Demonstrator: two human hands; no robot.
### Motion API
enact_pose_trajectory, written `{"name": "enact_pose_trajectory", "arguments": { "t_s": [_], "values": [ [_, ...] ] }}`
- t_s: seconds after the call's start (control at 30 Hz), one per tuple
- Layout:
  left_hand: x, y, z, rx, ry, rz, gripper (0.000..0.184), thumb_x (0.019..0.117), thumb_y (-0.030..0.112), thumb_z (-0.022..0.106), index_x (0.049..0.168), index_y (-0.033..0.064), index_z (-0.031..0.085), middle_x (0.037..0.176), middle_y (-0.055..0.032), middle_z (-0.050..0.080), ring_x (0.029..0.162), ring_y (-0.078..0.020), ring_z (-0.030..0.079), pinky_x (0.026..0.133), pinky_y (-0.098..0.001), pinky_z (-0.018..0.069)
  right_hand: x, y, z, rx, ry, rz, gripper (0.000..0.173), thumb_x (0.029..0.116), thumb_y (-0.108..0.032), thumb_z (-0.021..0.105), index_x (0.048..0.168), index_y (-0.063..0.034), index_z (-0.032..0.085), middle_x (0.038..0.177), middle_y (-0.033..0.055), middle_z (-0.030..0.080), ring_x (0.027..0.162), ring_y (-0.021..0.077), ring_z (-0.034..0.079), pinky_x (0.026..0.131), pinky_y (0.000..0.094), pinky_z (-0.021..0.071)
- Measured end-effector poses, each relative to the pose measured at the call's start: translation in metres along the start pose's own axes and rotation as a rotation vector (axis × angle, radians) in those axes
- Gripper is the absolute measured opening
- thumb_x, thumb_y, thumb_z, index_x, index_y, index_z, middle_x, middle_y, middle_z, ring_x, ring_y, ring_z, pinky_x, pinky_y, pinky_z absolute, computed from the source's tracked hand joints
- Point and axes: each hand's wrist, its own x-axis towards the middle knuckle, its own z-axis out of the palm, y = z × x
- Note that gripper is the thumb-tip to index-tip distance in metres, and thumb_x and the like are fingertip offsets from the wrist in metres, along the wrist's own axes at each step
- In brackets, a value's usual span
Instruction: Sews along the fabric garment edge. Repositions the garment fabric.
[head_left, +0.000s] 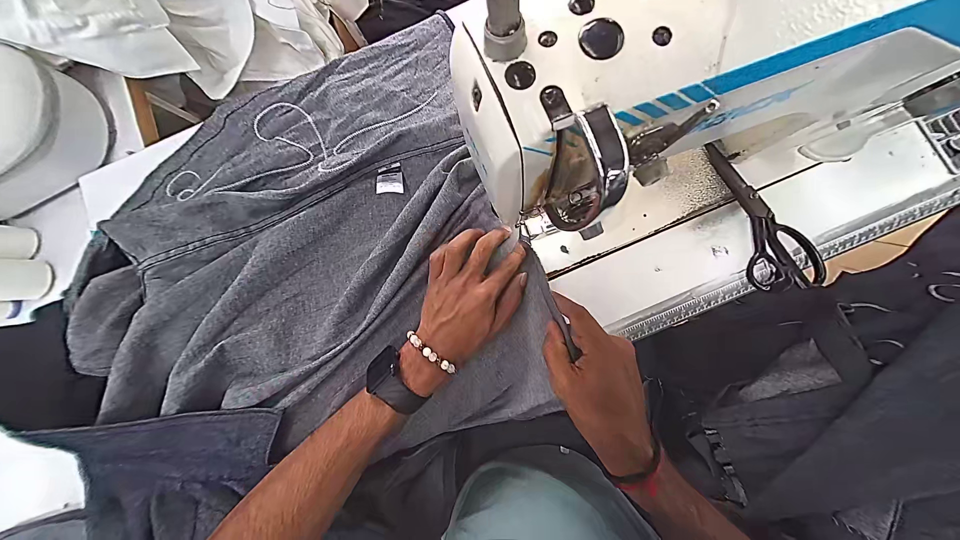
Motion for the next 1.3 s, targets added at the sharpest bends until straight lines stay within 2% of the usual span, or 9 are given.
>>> {"name": "enact_pose_trajectory", "arguments": {
  "t_s": [0.1,0.3,0.63,0.8,0.87,0.97,1.07,1.17,1.3],
  "values": [
    [0.003,-0.003,-0.002,0.033,0.036,0.046,0.037,0.1043,0.037,0.049,0.132,0.0259,0.071,0.144,-0.0029,0.059,0.134,-0.0268,0.048,0.111,-0.0463,0.0329,0.002,0.000,-0.004,0.010,0.023,-0.019,0.036,0.0954,-0.018,0.056,0.124,-0.0068,0.074,0.055,-0.0048,0.056,0.042,0.0045,0.044,0.041,0.0250,0.0374],
    [-0.006,0.005,0.002,-0.008,0.020,-0.017,0.038,0.1038,0.037,0.048,0.132,0.0244,0.070,0.149,-0.0044,0.055,0.140,-0.0291,0.044,0.114,-0.0483,0.0324,-0.004,-0.006,-0.012,-0.020,0.003,-0.032,0.038,0.0919,-0.016,0.056,0.124,-0.0070,0.075,0.056,-0.0056,0.057,0.043,0.0044,0.043,0.040,0.0250,0.0371],
    [0.018,-0.037,-0.007,0.007,0.068,0.282,0.032,0.1029,0.041,0.054,0.121,0.0270,0.077,0.133,-0.0052,0.065,0.127,-0.0287,0.051,0.108,-0.0474,0.0326,0.015,-0.017,-0.023,-0.247,0.013,-0.094,0.035,0.0933,-0.021,0.055,0.116,-0.0126,0.079,0.054,-0.0035,0.058,0.042,0.0108,0.049,0.040,0.0315,0.0364],
    [0.028,-0.045,-0.019,0.105,0.088,0.493,0.031,0.1042,0.037,0.054,0.118,0.0239,0.077,0.132,-0.0048,0.067,0.129,-0.0290,0.054,0.114,-0.0485,0.0327,0.049,-0.032,-0.027,-0.339,-0.059,-0.132,0.029,0.0947,-0.025,0.056,0.111,-0.0154,0.078,0.055,-0.0002,0.056,0.047,0.0198,0.055,0.042,0.0391,0.0413],
    [0.012,-0.018,-0.019,0.088,0.030,0.315,0.028,0.1025,0.029,0.053,0.116,0.0186,0.076,0.137,-0.0056,0.065,0.132,-0.0298,0.054,0.113,-0.0488,0.0372,0.070,-0.024,-0.015,-0.354,-0.046,-0.127,0.033,0.0971,-0.033,0.055,0.115,-0.0164,0.076,0.057,0.0015,0.057,0.050,0.0228,0.057,0.043,0.0420,0.0414],
    [-0.017,0.022,-0.004,-0.161,-0.038,-0.083,0.037,0.1023,0.026,0.048,0.131,0.0182,0.070,0.150,-0.0027,0.055,0.142,-0.0261,0.046,0.114,-0.0470,0.0406,0.089,-0.003,0.005,-0.401,-0.064,-0.092,0.039,0.0969,-0.041,0.054,0.120,-0.0178,0.075,0.063,0.0052,0.063,0.058,0.0272,0.063,0.049,0.0458,0.0450],
    [-0.023,0.010,-0.001,-0.202,-0.041,-0.075,0.042,0.1055,0.038,0.046,0.142,0.0243,0.062,0.155,0.0053,0.052,0.149,-0.0214,0.038,0.118,-0.0474,0.0341,0.079,0.016,-0.002,-0.351,-0.055,-0.161,0.038,0.0949,-0.044,0.060,0.123,-0.0206,0.071,0.057,0.0015,0.057,0.050,0.0236,0.057,0.045,0.0436,0.0427],
    [-0.016,-0.009,-0.005,-0.168,-0.070,0.073,0.043,0.1055,0.045,0.045,0.144,0.0341,0.060,0.159,0.0032,0.048,0.151,-0.0257,0.034,0.120,-0.0528,0.0302,0.053,0.034,-0.026,-0.144,-0.228,-0.135,0.051,0.0954,-0.036,0.064,0.144,-0.0187,0.060,0.061,-0.0006,0.060,0.050,0.0161,0.056,0.048,0.0399,0.0494],
    [-0.015,-0.017,-0.005,-0.156,-0.042,0.223,0.039,0.1055,0.047,0.045,0.139,0.0406,0.064,0.155,-0.0024,0.052,0.146,-0.0294,0.041,0.118,-0.0530,0.0324,-0.005,0.060,-0.040,0.071,-0.258,-0.043,0.035,0.0939,-0.027,0.066,0.123,-0.0081,0.063,0.075,-0.0044,0.066,0.060,0.0041,0.059,0.053,0.0257,0.0527]
  ]
}}
